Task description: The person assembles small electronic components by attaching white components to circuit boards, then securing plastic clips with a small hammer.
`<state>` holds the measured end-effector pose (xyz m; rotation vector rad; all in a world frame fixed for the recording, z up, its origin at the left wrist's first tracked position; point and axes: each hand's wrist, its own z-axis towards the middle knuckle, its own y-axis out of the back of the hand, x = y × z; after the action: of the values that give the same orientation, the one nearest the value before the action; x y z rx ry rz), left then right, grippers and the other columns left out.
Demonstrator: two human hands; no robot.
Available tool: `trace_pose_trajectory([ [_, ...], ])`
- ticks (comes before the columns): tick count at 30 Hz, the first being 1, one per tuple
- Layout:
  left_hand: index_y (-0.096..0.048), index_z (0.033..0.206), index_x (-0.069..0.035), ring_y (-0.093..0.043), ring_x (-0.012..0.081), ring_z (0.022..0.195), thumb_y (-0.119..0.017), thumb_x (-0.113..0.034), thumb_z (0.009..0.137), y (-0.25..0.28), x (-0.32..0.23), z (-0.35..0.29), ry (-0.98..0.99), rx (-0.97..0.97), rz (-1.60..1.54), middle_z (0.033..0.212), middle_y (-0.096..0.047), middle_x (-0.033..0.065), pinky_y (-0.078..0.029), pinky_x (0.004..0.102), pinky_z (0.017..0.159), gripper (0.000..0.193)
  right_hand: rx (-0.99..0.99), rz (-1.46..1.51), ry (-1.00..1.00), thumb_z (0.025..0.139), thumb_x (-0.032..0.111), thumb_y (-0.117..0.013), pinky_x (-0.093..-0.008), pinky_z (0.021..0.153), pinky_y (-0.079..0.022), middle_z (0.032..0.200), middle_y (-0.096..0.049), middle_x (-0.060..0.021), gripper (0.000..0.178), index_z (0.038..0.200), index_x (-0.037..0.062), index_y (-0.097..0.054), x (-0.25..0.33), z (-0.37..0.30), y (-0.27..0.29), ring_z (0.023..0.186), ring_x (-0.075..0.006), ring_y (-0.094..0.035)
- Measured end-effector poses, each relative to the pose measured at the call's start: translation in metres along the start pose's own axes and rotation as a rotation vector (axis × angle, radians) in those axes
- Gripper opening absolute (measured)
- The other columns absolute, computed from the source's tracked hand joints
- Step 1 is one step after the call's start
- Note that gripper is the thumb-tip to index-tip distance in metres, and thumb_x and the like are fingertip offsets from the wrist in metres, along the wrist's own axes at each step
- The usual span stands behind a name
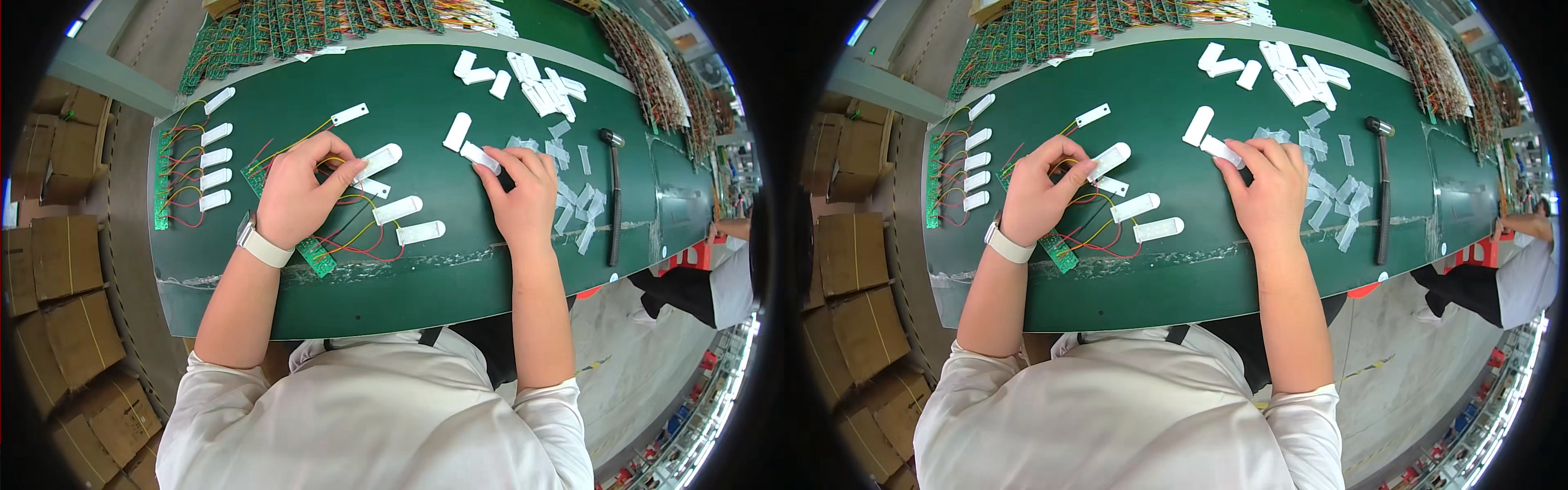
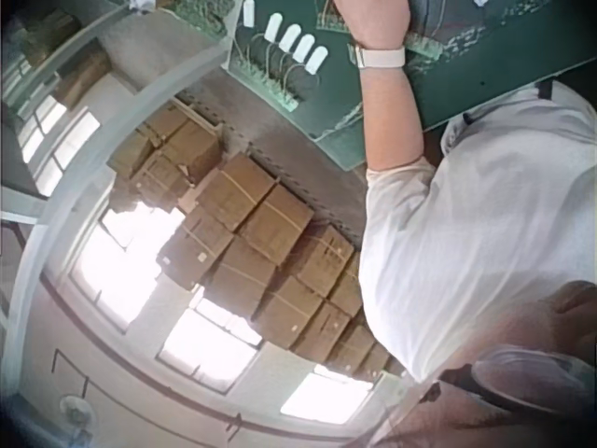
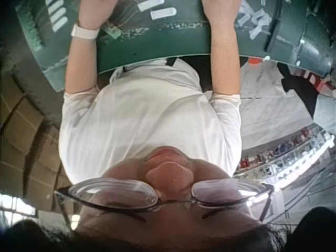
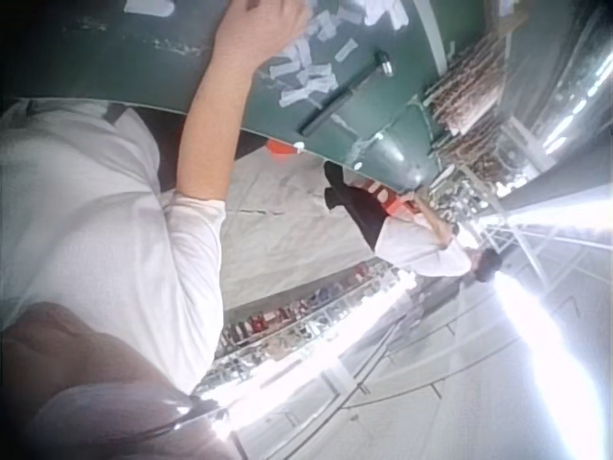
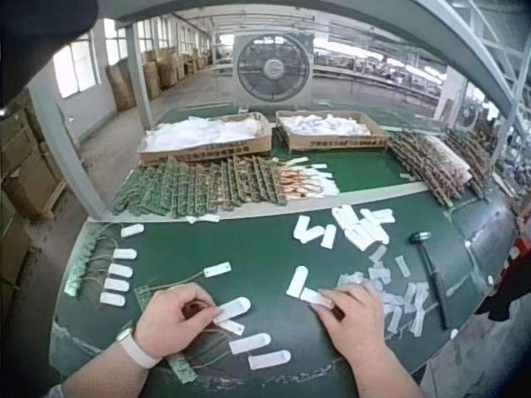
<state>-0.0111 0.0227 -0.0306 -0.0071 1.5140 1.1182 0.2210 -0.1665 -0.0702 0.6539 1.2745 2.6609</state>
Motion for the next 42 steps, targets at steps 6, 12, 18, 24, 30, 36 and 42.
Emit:
trace_pose_trajectory([
  [6, -0.068, 0.103, 0.0, -0.067, 0.0075, 0.077, -0.071, -0.005, 0.096, 0.006, 0.0, -0.001, 0.199, 0.088, -0.423, 0.084, -0.073, 0.0018, -0.051, 0.0241, 0.073, 0.009, -0.013, 0.093, -0.024, 0.074, 0.018, -0.089, -0.0368, 0.086, -0.049, 0.099, -0.072, -0.0012, 0.031, 0.104, 0.0138, -0.081, 0.005, -0.005, 0.008, 0.095, -0.024, -0.06],
  [12, -0.07, 0.113, -0.003, -0.063, 0.0072, 0.077, -0.069, -0.005, 0.097, 0.015, 0.002, 0.0, 0.038, 0.01, -0.063, 0.086, -0.071, 0.0018, -0.05, 0.0246, 0.072, 0.016, 0.127, 0.112, 0.024, 0.075, 0.019, -0.089, -0.0375, 0.088, -0.048, 0.1, -0.072, -0.0004, 0.033, 0.106, 0.0142, -0.081, 0.012, -0.009, 0.01, 0.097, -0.0229, -0.06],
  [18, -0.068, 0.116, 0.0, -0.058, 0.0087, 0.076, -0.063, 0.002, 0.097, 0.023, -0.003, -0.002, -0.075, 0.303, -0.532, 0.079, -0.06, -0.0009, -0.05, 0.0264, 0.075, 0.02, 0.169, 0.152, -0.056, 0.077, 0.02, -0.089, -0.038, 0.093, -0.046, 0.102, -0.073, -0.0008, 0.031, 0.107, 0.0139, -0.081, 0.014, -0.008, 0.011, 0.101, -0.0231, -0.061],
  [24, -0.068, 0.113, -0.001, -0.051, 0.0065, 0.071, -0.064, 0.002, 0.097, 0.033, 0.001, -0.004, -0.1, 0.485, -0.628, 0.074, -0.052, -0.0038, -0.045, 0.0257, 0.071, 0.017, 0.172, -0.014, 0.021, 0.079, 0.02, -0.087, -0.0383, 0.092, -0.047, 0.104, -0.071, 0.0006, 0.031, 0.109, 0.0153, -0.08, 0.026, -0.002, 0.013, 0.103, -0.0228, -0.061],
  [30, -0.07, 0.106, -0.002, -0.046, 0.0053, 0.068, -0.066, -0.002, 0.098, 0.021, 0.002, -0.004, -0.03, 0.493, -0.546, 0.073, -0.052, -0.0051, -0.042, 0.0247, 0.067, 0.009, 0.198, 0.265, 0.063, 0.077, 0.019, -0.087, -0.0395, 0.086, -0.052, 0.1, -0.071, -0.0005, 0.023, 0.098, 0.013, -0.08, 0.066, 0.023, 0.0, 0.098, -0.0256, -0.061],
  [36, -0.073, 0.102, -0.007, -0.057, 0.0156, 0.076, -0.069, -0.001, 0.092, 0.01, 0.01, -0.002, -0.274, 0.262, -0.057, 0.077, -0.058, 0.0004, -0.047, 0.0324, 0.073, 0.012, 0.394, 0.153, 0.038, 0.074, 0.015, -0.086, -0.0414, 0.085, -0.053, 0.096, -0.069, -0.0054, 0.026, 0.097, 0.009, -0.078, 0.091, 0.024, -0.009, 0.095, -0.0295, -0.063],
  [42, -0.074, 0.097, -0.011, -0.062, 0.0271, 0.09, -0.069, 0.002, 0.082, 0.009, 0.009, 0.001, -0.424, 0.07, 0.306, 0.095, -0.064, 0.0052, -0.05, 0.0404, 0.08, 0.021, 0.365, 0.093, 0.062, 0.074, 0.007, -0.083, -0.0428, 0.083, -0.052, 0.093, -0.067, -0.0055, 0.022, 0.095, 0.0084, -0.076, 0.097, 0.017, -0.016, 0.095, -0.0294, -0.061],
])
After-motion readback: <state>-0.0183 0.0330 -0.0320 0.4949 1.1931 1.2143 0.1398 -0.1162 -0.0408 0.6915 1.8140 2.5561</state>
